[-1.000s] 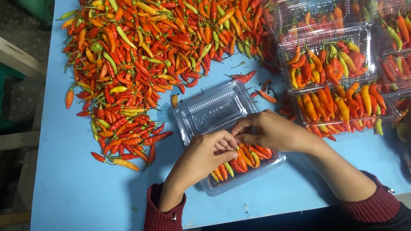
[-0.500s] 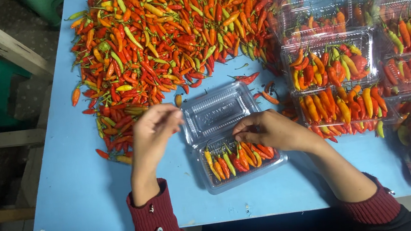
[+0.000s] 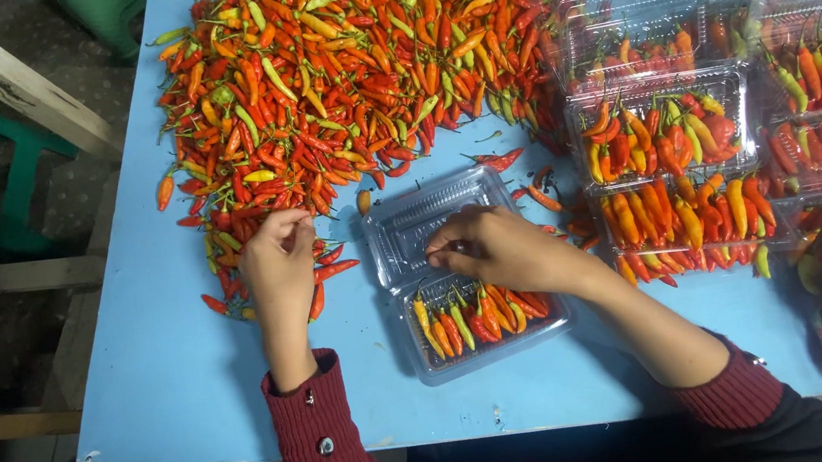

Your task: Packing chili peppers from a large pile into small plastic containers

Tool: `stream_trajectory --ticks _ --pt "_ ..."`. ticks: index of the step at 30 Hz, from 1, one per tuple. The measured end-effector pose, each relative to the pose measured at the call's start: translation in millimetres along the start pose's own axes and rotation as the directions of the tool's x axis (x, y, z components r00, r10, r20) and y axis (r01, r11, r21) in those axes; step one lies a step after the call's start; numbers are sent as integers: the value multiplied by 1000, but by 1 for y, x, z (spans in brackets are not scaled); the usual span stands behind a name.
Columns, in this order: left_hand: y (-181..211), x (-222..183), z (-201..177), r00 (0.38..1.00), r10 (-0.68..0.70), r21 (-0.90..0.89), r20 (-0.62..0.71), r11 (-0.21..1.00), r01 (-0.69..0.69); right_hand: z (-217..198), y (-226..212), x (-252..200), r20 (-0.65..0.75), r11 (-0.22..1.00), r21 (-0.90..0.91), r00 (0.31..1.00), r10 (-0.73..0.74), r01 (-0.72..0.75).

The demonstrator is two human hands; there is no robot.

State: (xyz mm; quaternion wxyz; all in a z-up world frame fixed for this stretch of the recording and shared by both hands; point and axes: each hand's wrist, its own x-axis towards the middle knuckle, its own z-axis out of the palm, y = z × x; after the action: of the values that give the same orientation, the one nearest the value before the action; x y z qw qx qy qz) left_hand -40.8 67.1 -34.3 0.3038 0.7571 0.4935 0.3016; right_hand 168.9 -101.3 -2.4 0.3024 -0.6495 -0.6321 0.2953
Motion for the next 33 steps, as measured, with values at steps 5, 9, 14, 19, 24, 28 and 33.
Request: stream_trajectory --ticks 5,9,14,19,24,28,33 --pt "-22 7 -7 989 -148 241 11 960 141 23 -21 35 3 977 -178 992 -122 121" --pt "-26 8 -11 975 -212 293 73 939 182 59 -28 59 54 901 -334 960 -273 275" --pt "-32 12 -13 978 -158 335 132 936 106 109 -26 86 31 800 -474 916 -401 367" --pt "-42 13 -8 968 -47 399 248 915 -58 162 3 109 -43 646 -660 839 -543 385" --pt "-48 12 -6 962 -33 463 272 881 -101 158 -6 106 -135 549 -749 725 -675 371" --pt "-62 17 -2 948 13 437 317 886 -158 174 -2 107 -186 572 -745 716 -673 345" --pt "-46 14 -4 971 120 337 207 923 -186 181 8 116 -223 558 -780 709 -669 282"
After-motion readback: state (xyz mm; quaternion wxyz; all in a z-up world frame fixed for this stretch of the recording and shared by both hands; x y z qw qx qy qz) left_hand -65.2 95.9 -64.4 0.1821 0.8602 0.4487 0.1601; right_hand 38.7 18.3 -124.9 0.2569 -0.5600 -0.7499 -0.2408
